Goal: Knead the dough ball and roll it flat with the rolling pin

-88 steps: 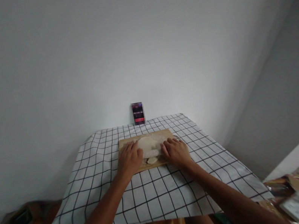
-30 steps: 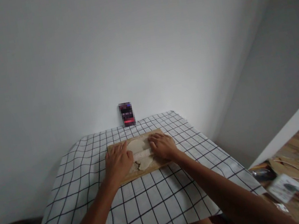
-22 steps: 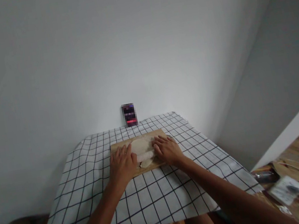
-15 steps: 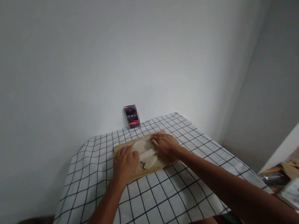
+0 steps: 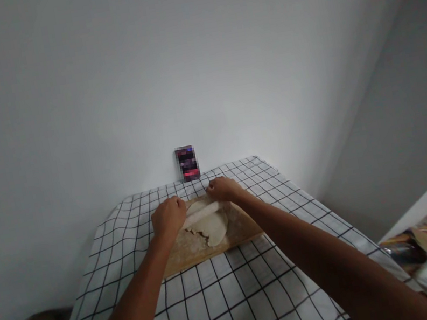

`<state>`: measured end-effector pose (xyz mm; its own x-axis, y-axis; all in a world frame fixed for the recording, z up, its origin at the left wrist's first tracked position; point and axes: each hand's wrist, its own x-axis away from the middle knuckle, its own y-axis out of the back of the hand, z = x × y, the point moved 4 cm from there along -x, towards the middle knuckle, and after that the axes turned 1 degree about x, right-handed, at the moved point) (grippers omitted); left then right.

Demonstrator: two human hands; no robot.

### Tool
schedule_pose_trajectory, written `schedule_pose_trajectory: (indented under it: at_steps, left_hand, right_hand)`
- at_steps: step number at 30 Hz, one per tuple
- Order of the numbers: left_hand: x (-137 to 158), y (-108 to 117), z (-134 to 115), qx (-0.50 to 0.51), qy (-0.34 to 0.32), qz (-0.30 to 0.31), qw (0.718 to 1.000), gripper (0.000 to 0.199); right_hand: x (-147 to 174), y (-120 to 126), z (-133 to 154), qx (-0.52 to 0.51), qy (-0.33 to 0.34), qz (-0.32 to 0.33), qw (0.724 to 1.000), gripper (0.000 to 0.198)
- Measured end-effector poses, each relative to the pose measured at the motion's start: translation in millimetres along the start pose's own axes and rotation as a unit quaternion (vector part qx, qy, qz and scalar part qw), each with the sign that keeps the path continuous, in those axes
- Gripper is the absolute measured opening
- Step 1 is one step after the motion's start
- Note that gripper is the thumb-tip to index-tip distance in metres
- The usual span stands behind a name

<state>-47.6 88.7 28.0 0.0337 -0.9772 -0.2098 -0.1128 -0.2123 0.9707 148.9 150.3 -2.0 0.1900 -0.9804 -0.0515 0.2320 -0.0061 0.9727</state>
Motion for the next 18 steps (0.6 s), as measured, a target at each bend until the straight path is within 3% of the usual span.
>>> schedule_pose_trajectory:
  at_steps: [8,18]
  left_hand:
    - [-22,-5,4,-0.027,0.012,-0.004,1.0,0.043]
    - [-10,-3,-2,-0.043,-0.025,-0.004,0.999,0.041]
  right_hand:
    - [-23,-10,-6,-0.014,-0.022,-0.019,0.999,0.042]
    - [0,-8,-6,-0.005,-0.016,-0.015,1.0,0.042]
